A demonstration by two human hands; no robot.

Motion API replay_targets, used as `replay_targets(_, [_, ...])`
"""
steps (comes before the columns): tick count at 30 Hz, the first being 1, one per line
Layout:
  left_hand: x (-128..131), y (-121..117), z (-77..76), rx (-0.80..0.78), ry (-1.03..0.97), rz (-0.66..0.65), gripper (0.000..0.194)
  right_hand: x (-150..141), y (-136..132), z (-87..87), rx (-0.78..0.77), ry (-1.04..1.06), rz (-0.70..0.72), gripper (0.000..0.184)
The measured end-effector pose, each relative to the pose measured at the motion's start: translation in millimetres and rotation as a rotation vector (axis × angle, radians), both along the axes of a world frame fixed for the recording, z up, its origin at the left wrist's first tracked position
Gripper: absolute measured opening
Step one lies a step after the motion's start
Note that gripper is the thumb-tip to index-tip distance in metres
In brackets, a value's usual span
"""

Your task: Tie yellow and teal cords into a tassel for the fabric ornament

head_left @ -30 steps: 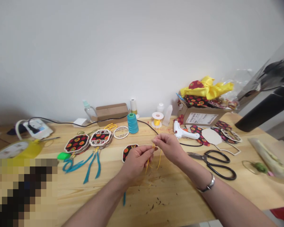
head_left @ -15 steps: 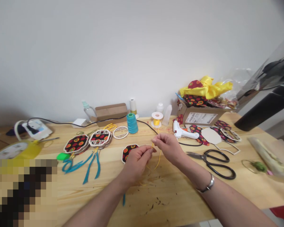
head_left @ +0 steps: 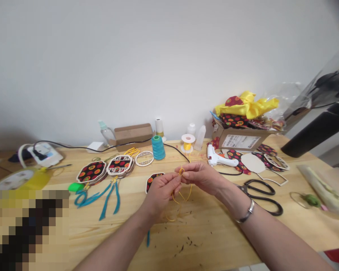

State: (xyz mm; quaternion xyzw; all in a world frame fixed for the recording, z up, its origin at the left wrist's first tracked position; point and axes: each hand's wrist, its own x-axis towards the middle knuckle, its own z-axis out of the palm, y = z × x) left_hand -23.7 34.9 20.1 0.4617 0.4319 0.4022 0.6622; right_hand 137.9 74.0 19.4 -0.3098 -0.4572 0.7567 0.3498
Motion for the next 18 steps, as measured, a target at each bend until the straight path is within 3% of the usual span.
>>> replay_targets(13, [1.1,-1.3,-2.7,-0.026,-0.080,-0.058,0.026,-1.3,0.5,-4.1,0.017,0.081,0.063,0.017])
replay_targets(18, [0.7,-2.6,-0.5,-0.021,-0.067,-0.062,0.025,-3.4,-0.5,-5.1,0.038,0.052,0.020,0.016])
